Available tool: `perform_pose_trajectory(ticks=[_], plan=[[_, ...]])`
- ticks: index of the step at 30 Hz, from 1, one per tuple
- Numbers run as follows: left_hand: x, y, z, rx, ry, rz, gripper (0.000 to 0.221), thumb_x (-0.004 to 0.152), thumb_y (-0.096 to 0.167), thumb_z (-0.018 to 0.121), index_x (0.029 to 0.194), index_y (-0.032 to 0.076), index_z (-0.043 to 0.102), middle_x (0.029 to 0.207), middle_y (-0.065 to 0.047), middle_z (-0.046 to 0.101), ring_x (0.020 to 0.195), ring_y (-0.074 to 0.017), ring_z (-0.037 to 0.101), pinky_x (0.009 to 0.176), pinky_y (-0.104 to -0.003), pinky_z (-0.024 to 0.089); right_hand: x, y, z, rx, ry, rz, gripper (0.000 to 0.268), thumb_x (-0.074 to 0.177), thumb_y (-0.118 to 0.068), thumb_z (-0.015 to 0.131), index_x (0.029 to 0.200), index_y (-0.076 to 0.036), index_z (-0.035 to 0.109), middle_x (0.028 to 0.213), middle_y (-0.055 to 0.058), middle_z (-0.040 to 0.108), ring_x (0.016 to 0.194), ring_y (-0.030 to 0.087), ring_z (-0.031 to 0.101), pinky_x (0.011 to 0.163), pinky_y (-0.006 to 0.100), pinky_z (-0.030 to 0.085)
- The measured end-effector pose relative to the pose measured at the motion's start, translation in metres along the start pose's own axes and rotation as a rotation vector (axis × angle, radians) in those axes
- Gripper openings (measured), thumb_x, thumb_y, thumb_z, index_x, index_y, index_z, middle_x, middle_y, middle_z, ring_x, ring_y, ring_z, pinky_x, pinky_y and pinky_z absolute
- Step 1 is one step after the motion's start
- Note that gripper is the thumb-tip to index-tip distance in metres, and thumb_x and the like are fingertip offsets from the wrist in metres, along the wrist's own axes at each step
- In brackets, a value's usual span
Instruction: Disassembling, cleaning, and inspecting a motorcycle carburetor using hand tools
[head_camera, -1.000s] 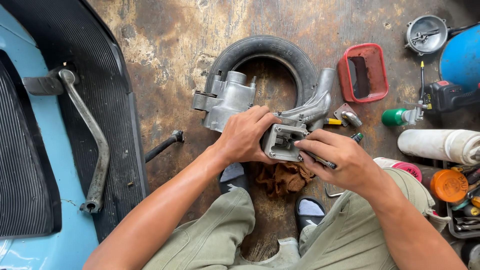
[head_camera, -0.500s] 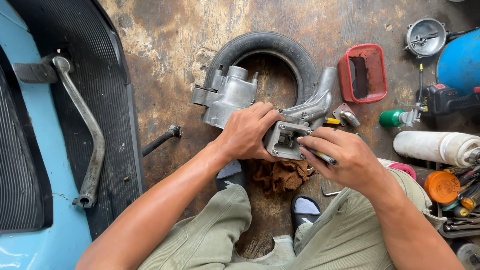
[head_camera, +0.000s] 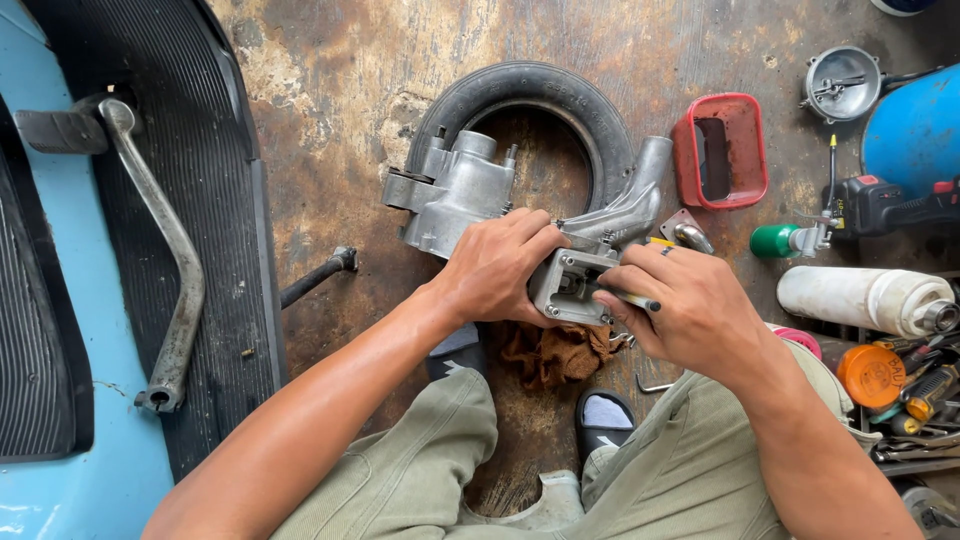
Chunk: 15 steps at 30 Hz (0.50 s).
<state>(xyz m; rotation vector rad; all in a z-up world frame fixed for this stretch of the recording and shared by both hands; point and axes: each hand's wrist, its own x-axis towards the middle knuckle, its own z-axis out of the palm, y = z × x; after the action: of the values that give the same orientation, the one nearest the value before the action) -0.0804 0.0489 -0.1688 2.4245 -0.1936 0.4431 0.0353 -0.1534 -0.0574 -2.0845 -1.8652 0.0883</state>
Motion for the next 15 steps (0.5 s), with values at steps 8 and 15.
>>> perform_pose_trajectory(ticks=[8,15], plan=[[-0.0015,-0.0015,0.0038,-0.004,0.011,-0.005,0.077,0.055,0.066,0.083,0.109,0.018,0.058,0.090,-0.001,0.050,0.083,-0.0227,0.059,0.065,-0.035,0.054,-0.0011,0.0026,0.0033,0.087,0.021,0.067,0.014,0.101,-0.021,0.057,0.095,-0.012,0.064,0.079,0.004,0.054,0.063,0.031,0.056,0.052,0.043,0.045],[0.0001,0.0002,0.0003,0.001,0.014,0.010,0.077,0.054,0.066,0.083,0.108,0.017,0.058,0.089,-0.002,0.050,0.083,-0.0240,0.060,0.065,-0.037,0.054,-0.0029,0.0021,0.0069,0.158,0.038,0.087,0.017,0.099,-0.024,0.059,0.089,-0.012,0.067,0.075,0.005,0.053,0.058,0.030,0.053,0.051,0.042,0.044]])
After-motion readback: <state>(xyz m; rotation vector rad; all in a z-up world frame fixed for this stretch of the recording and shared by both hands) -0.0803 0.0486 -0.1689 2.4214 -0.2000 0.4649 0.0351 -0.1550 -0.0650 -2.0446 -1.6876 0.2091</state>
